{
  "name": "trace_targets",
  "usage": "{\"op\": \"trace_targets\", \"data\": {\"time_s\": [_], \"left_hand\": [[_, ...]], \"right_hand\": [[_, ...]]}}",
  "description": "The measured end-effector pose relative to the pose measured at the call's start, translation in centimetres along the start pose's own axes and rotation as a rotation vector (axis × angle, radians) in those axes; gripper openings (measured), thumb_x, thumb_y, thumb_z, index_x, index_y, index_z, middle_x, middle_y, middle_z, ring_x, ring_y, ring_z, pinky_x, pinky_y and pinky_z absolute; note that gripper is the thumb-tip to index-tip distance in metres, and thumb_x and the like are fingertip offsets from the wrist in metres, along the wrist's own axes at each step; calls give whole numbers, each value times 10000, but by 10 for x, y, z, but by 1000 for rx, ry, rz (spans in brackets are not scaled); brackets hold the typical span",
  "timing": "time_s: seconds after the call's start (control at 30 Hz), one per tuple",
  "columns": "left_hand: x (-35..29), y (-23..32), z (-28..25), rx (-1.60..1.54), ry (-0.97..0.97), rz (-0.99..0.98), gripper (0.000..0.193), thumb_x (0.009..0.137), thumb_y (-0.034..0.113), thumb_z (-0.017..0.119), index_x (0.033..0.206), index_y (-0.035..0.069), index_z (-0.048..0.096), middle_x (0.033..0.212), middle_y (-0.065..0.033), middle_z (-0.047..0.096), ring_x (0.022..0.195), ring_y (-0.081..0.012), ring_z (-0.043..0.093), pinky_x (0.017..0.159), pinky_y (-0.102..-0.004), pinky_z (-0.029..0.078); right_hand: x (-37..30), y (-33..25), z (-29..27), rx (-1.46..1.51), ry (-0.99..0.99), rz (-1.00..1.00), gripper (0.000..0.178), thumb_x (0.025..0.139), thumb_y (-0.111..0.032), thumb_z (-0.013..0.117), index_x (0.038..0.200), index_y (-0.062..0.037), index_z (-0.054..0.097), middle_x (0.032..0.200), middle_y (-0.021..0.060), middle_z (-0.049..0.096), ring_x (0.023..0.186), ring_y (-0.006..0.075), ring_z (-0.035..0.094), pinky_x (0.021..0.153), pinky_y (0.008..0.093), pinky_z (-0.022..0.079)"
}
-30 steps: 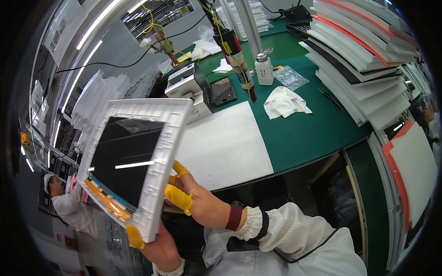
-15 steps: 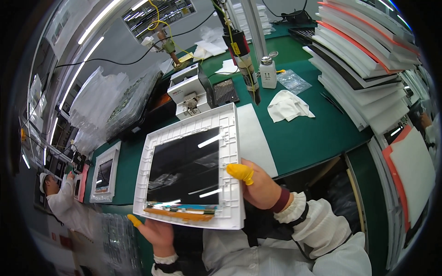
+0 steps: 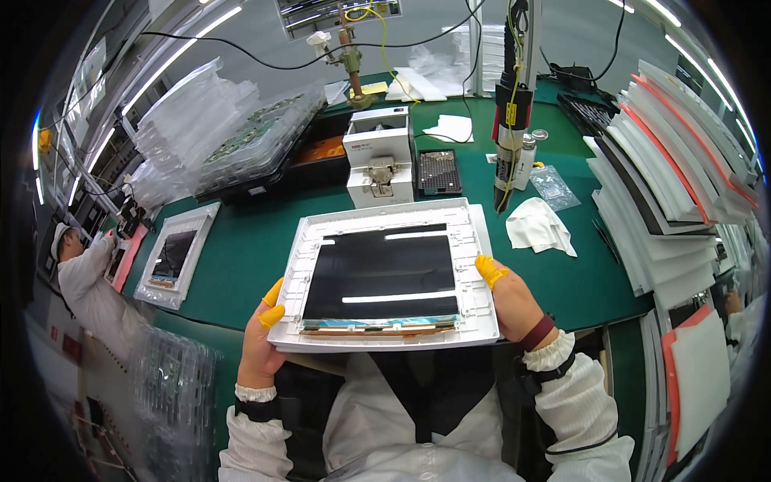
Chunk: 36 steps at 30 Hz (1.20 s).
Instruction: Assembling and inspecting electronic display components at a manufacturing workstation.
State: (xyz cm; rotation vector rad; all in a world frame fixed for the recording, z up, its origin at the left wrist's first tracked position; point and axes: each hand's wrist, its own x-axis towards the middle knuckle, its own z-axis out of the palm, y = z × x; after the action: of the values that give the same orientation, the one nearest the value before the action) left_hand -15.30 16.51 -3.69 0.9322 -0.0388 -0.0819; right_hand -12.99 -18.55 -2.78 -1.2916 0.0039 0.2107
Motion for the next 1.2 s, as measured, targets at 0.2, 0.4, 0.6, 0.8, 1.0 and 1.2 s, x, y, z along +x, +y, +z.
{"op": "trace_targets", "data": {"time_s": [0.2, 0.4, 0.6, 0.8, 1.0, 1.2], "left_hand": [[24, 0, -6, 88, 14, -94, 551, 812, 38, 539, 1312, -44, 322, 1197, -128, 505, 1041, -184, 542, 905, -288, 440], [28, 0, -6, 342, 113, -126, 507, 824, -28, 491, 1307, -32, 338, 1181, -120, 514, 1028, -154, 532, 887, -261, 435], [31, 2, -2, 685, 183, -98, 454, 832, -11, 514, 1271, -40, 400, 1124, -91, 528, 970, -123, 514, 865, -230, 416], [37, -2, -12, 1005, 259, -22, 381, 836, 7, 529, 1208, -53, 474, 1082, -98, 549, 978, -144, 518, 876, -236, 402], [35, -4, -16, 984, 261, 39, 378, 820, 3, 562, 1186, -62, 492, 1079, -121, 574, 962, -151, 549, 868, -244, 421], [38, -7, -14, 947, 265, 76, 370, 785, -77, 552, 1152, -81, 504, 1068, -128, 584, 956, -155, 566, 861, -239, 440]], "right_hand": [[18, 17, -19, -300, 113, -42, 210, 898, -96, 395, 1015, 39, 504, 891, 79, 569, 804, 137, 517, 742, 242, 424], [14, 10, -13, -721, 125, -108, 183, 871, -80, 417, 950, 61, 502, 842, 158, 571, 734, 225, 533, 690, 290, 432], [15, 4, -11, -945, 161, -97, 175, 837, -89, 467, 912, 61, 519, 848, 233, 578, 747, 344, 558, 654, 352, 442], [20, 13, -11, -1264, 207, -295, 149, 723, -56, 504, 828, 46, 534, 772, 230, 554, 743, 403, 536, 663, 459, 430], [22, 12, -3, -1147, 287, -185, 194, 722, -40, 539, 878, 74, 559, 831, 239, 584, 754, 383, 566, 673, 427, 455], [21, 15, -6, -1181, 319, -267, 172, 723, -41, 548, 860, 63, 556, 820, 225, 586, 735, 378, 566, 661, 414, 458]]}}
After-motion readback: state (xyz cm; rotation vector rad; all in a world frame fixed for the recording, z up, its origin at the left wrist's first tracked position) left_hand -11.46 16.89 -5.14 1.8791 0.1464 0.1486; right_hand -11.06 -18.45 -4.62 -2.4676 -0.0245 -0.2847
